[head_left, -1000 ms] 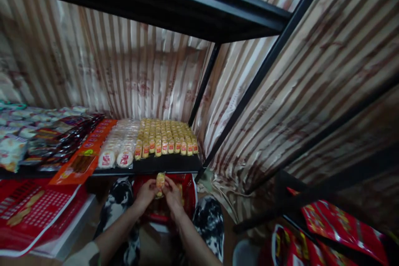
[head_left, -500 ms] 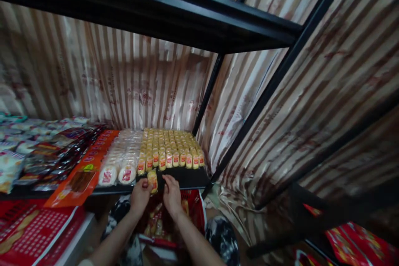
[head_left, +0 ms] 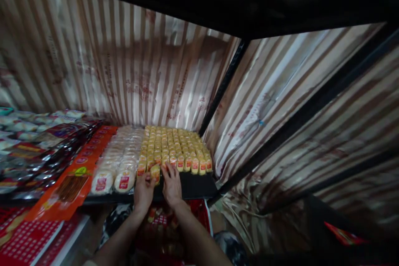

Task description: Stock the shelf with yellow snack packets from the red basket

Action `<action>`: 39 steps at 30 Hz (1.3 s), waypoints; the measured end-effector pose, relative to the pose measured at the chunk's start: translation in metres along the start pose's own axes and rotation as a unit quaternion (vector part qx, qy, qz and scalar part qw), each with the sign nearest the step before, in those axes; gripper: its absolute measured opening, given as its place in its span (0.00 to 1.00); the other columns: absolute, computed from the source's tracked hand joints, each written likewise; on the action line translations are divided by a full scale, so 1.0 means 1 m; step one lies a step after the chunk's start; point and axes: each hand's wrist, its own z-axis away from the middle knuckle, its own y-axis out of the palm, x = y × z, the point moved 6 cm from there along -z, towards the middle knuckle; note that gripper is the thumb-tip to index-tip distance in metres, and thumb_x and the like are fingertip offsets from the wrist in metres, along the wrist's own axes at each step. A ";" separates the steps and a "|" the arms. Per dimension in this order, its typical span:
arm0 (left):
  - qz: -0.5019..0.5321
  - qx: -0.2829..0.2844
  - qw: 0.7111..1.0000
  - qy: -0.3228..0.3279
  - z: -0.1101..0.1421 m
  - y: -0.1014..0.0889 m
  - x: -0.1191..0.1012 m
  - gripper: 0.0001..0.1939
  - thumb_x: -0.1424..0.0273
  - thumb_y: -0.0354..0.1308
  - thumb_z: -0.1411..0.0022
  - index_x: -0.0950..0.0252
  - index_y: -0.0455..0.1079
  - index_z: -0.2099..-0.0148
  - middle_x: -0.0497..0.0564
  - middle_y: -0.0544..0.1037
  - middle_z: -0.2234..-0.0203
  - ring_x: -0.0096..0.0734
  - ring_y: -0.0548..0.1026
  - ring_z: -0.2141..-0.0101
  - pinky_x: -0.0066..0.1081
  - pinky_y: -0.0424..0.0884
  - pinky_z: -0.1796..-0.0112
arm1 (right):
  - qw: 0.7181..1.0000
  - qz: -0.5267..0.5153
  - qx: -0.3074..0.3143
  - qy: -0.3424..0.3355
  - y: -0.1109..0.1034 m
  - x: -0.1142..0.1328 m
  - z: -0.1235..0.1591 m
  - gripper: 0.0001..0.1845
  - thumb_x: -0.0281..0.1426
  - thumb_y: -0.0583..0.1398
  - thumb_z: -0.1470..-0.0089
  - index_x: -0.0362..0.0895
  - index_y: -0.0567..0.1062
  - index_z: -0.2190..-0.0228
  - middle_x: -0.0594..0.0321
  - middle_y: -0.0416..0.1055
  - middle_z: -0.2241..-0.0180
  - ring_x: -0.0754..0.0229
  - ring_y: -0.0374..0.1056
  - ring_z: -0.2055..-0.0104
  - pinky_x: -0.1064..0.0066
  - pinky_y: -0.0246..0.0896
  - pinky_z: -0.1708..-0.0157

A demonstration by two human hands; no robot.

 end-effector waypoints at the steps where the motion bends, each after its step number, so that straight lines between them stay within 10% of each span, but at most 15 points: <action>1: -0.008 0.002 1.000 -0.002 -0.001 0.003 -0.003 0.17 0.63 0.51 0.49 0.68 0.69 0.61 0.55 0.73 0.69 0.34 0.72 0.72 0.35 0.71 0.66 | 1.000 -0.001 -0.001 0.000 0.002 -0.003 0.002 0.33 0.16 0.50 0.52 0.44 0.65 0.45 0.57 0.58 0.42 0.52 0.49 0.41 0.58 0.53 0.44; 14: -0.130 0.020 0.991 -0.001 -0.009 0.026 -0.021 0.17 0.66 0.47 0.41 0.70 0.66 0.53 0.58 0.69 0.63 0.37 0.72 0.66 0.34 0.69 0.62 | 0.999 -0.020 -0.001 0.025 0.014 -0.019 0.010 0.40 0.14 0.49 0.55 0.50 0.58 0.41 0.63 0.54 0.39 0.54 0.48 0.40 0.59 0.53 0.44; 39: -0.217 -0.060 0.945 0.235 -0.004 0.040 -0.003 0.20 0.66 0.39 0.34 0.67 0.72 0.56 0.55 0.77 0.64 0.35 0.76 0.62 0.31 0.72 0.60 | 0.999 0.007 -0.031 -0.030 0.010 -0.012 0.009 0.36 0.19 0.50 0.54 0.44 0.59 0.42 0.57 0.54 0.39 0.49 0.50 0.41 0.53 0.56 0.46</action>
